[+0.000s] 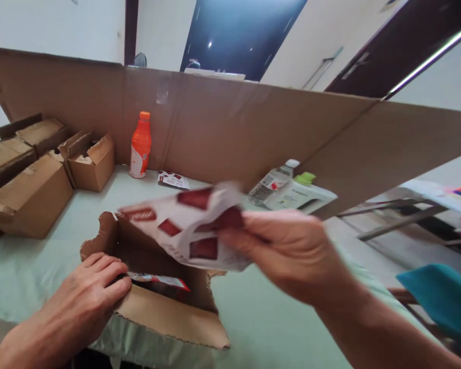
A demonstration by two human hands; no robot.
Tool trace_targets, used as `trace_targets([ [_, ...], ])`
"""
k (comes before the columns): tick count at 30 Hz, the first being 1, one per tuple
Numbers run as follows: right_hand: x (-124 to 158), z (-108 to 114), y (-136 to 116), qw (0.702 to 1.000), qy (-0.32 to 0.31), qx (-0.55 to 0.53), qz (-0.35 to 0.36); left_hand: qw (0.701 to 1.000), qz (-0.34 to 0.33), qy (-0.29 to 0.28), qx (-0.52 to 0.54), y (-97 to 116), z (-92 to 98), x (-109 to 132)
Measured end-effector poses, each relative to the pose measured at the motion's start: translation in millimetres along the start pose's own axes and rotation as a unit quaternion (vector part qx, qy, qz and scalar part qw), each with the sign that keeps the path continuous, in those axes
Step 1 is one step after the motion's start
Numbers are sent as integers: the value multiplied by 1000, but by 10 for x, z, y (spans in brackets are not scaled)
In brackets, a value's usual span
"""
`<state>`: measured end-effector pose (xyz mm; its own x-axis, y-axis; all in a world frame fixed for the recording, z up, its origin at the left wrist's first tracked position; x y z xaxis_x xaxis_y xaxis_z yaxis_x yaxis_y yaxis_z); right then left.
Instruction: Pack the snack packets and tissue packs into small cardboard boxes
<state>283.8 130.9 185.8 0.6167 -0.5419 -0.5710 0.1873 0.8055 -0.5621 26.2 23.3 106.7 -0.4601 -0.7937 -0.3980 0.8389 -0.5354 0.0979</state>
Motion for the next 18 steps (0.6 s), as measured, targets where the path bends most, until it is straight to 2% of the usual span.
trace_targets([
  [2, 3, -252, -46, 988, -139, 67, 9, 1000, 0, 16, -19, 35, 37, 17],
  [5, 34, -660, 57, 933, -305, 183, -50, 998, 24, 55, -34, 72, 75, 58],
  [7, 70, -873, 139, 905, -370, 194, -80, 996, 35, 72, -25, 76, 55, 95],
  [10, 121, -950, 148, 906, -404, 115, -59, 994, 46, 94, -14, 50, -17, 134],
  [12, 126, -795, 107, 928, -366, 65, -31, 994, 41, 96, -11, 24, -61, 135],
  [13, 112, -667, 98, 946, -318, 52, -23, 995, 33, 93, -6, 12, -76, 130],
  [15, 52, -359, 158, 984, -166, 54, -21, 995, 18, 93, 8, -18, -95, 121],
  [16, 10, -213, 246, 994, -78, 65, -28, 995, 16, 100, 16, -38, -104, 123],
  [17, -37, -93, 381, 996, 1, 80, -40, 994, 16, 106, 22, -63, -117, 132],
  [18, -93, -15, 563, 992, 54, 102, -57, 994, 19, 108, 23, -94, -139, 148],
])
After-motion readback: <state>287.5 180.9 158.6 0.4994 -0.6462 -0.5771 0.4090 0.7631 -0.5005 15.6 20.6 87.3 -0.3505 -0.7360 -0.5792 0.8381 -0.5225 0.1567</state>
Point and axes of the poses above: each hand's wrist, its own x-axis away from the middle knuckle, its own z-axis out of the back of the hand, y = z × x, the point moved 2 cm from there along -x, towards the middle knuckle, and after that the axes turned 7 degrees about z, right-handed, at the moved point
